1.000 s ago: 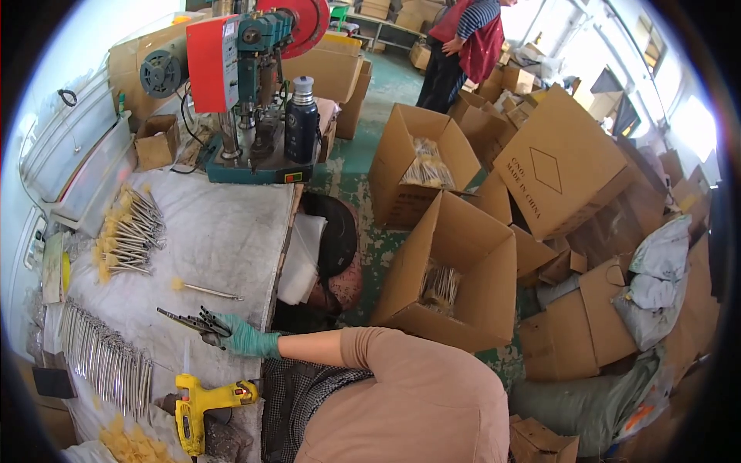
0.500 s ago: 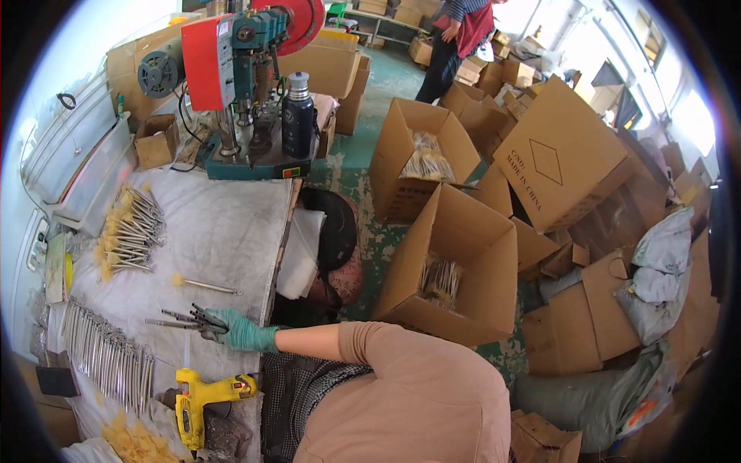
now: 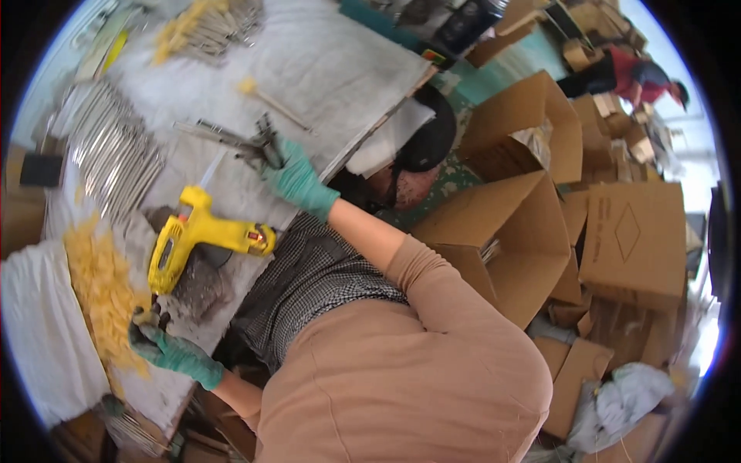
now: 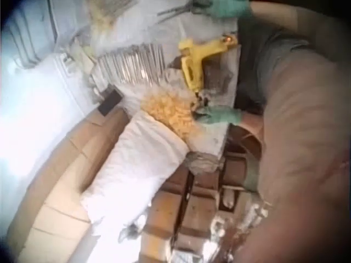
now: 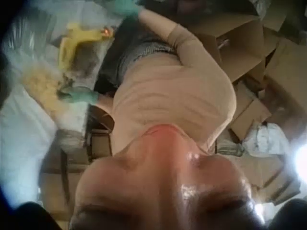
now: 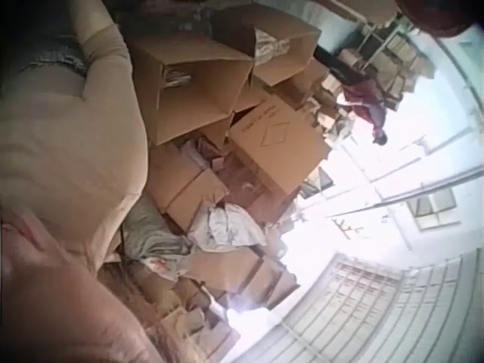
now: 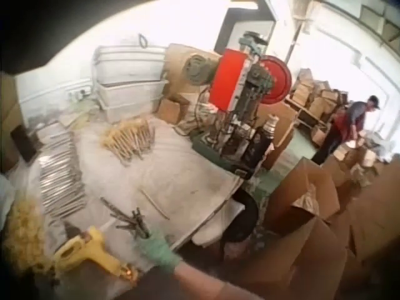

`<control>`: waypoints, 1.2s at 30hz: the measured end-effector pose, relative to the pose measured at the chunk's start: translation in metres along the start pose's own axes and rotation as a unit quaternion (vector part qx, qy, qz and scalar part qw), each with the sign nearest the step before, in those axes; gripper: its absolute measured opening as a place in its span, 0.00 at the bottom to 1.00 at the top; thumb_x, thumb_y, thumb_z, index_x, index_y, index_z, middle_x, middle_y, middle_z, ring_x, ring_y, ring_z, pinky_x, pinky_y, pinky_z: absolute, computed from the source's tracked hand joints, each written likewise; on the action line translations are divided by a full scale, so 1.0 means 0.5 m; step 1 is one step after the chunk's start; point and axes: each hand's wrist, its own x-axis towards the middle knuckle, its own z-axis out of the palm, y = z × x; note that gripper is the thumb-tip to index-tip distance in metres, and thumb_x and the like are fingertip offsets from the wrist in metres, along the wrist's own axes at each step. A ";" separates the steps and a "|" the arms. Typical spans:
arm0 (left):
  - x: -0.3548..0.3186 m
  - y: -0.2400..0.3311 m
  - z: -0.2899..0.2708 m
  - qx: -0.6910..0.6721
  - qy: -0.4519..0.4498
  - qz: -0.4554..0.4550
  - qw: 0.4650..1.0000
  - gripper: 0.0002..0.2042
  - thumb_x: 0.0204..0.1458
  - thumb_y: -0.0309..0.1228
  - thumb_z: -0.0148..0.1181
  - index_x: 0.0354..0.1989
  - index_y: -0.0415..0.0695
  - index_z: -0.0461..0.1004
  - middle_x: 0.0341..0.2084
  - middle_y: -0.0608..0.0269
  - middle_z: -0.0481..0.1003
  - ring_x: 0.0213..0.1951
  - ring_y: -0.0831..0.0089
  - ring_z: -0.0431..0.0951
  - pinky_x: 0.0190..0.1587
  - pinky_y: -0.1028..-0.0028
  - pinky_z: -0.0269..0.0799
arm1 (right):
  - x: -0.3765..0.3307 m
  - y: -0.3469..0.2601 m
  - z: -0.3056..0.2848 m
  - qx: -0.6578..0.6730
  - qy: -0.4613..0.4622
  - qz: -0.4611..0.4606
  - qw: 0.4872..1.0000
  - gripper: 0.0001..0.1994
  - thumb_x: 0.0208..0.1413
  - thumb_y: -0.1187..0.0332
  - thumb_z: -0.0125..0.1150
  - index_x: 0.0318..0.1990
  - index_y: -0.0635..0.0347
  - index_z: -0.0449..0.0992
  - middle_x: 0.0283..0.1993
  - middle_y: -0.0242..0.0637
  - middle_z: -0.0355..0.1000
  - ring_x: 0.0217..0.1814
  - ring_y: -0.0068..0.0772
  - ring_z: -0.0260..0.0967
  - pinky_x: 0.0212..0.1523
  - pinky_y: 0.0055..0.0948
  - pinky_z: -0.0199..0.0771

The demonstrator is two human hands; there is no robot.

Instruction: Gluing plastic decorative components onto wooden sticks using a hot glue gun at a factory workbench.

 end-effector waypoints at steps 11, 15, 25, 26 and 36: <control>-0.041 0.066 -0.028 -0.155 -0.007 -0.219 0.963 0.12 0.61 0.34 0.49 0.50 0.43 0.69 0.34 0.72 0.70 0.29 0.86 0.66 0.32 0.84 0.64 | -0.062 -0.056 0.006 0.080 -0.067 0.132 0.986 0.15 0.62 0.70 0.52 0.53 0.69 0.69 0.46 0.35 0.71 0.46 0.22 0.68 0.49 0.23 0.70; -0.035 0.068 -0.017 -0.254 -0.021 -0.207 0.944 0.11 0.60 0.30 0.50 0.49 0.41 0.69 0.24 0.77 0.62 0.25 0.89 0.59 0.27 0.87 0.57 | -0.086 -0.091 0.013 0.089 -0.145 0.071 0.983 0.13 0.60 0.66 0.56 0.46 0.65 0.70 0.32 0.26 0.64 0.30 0.12 0.58 0.31 0.14 0.61; -0.026 0.070 -0.011 -0.207 0.003 -0.276 0.939 0.09 0.62 0.31 0.47 0.46 0.43 0.71 0.21 0.79 0.60 0.20 0.92 0.54 0.22 0.88 0.53 | -0.054 -0.157 0.108 -0.139 -0.392 -0.405 0.815 0.10 0.45 0.62 0.62 0.34 0.50 0.71 0.44 0.38 0.76 0.46 0.42 0.75 0.46 0.38 0.74; -0.025 0.071 -0.011 -0.206 0.005 -0.275 0.939 0.09 0.62 0.31 0.47 0.46 0.43 0.71 0.21 0.79 0.60 0.20 0.92 0.54 0.22 0.88 0.53 | -0.053 -0.156 0.110 -0.132 -0.425 -0.392 0.805 0.11 0.44 0.64 0.62 0.35 0.50 0.70 0.46 0.37 0.76 0.48 0.43 0.74 0.48 0.39 0.73; -0.024 0.080 -0.001 -0.209 0.004 -0.301 0.930 0.11 0.63 0.34 0.48 0.47 0.42 0.71 0.22 0.80 0.61 0.20 0.92 0.53 0.22 0.89 0.52 | -0.048 -0.159 0.109 -0.133 -0.464 -0.383 0.788 0.11 0.42 0.63 0.63 0.33 0.50 0.69 0.46 0.38 0.76 0.50 0.45 0.74 0.48 0.41 0.72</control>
